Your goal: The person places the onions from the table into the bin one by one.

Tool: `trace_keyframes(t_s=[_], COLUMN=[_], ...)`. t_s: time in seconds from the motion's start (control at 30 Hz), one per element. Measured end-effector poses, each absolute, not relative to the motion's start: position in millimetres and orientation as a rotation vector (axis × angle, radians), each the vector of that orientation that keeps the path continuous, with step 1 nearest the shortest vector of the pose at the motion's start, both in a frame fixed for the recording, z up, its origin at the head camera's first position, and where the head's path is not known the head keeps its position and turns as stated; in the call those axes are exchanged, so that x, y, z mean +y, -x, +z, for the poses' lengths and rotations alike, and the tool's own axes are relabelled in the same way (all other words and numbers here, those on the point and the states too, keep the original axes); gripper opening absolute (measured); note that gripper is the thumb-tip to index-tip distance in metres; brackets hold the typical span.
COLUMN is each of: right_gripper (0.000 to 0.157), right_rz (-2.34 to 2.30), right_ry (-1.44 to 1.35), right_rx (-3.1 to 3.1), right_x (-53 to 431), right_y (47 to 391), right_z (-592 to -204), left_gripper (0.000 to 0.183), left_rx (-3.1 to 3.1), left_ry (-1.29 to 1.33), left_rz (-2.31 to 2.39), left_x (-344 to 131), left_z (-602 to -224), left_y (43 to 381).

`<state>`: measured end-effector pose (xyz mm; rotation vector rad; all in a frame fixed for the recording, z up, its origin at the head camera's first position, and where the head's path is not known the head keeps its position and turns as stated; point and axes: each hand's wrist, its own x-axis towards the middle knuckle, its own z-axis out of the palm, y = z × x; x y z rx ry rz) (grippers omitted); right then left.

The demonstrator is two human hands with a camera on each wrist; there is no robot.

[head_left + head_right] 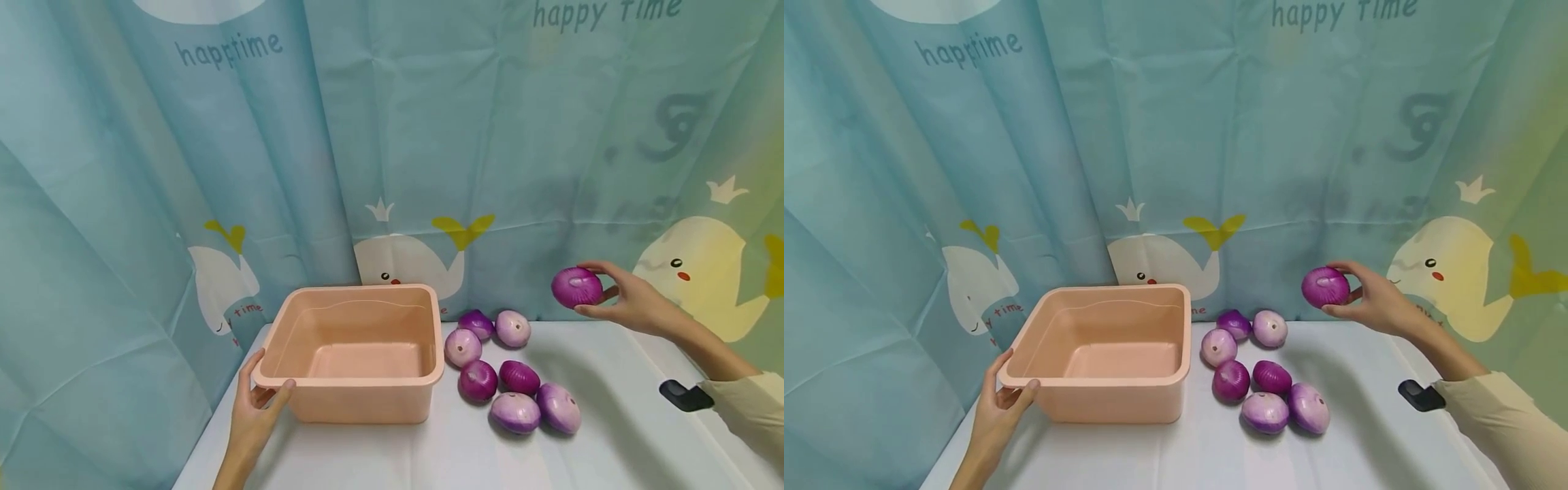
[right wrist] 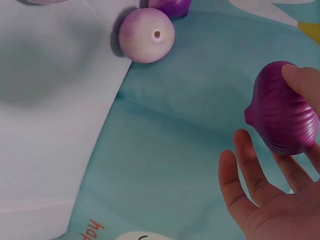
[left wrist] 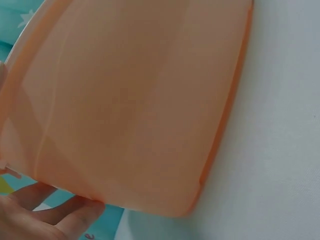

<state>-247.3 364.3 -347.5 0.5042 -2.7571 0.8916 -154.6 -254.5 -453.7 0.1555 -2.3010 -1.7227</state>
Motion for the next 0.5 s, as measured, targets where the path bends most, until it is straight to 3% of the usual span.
trace_keyframes(t_s=[0.23, 0.5], right_gripper=[0.073, 0.074], right_rz=[0.864, 0.85], right_ry=[-0.653, -0.787], right_rx=[-2.733, -2.812], right_x=[344, 287], right_y=[259, 282], right_z=[-335, -305], left_gripper=[0.081, 0.08], left_rx=[-2.277, -2.258], left_ry=[-0.156, -0.187], left_rz=[-1.731, -1.714], left_x=[-255, -252], left_z=[-457, -461], left_y=[154, 155])
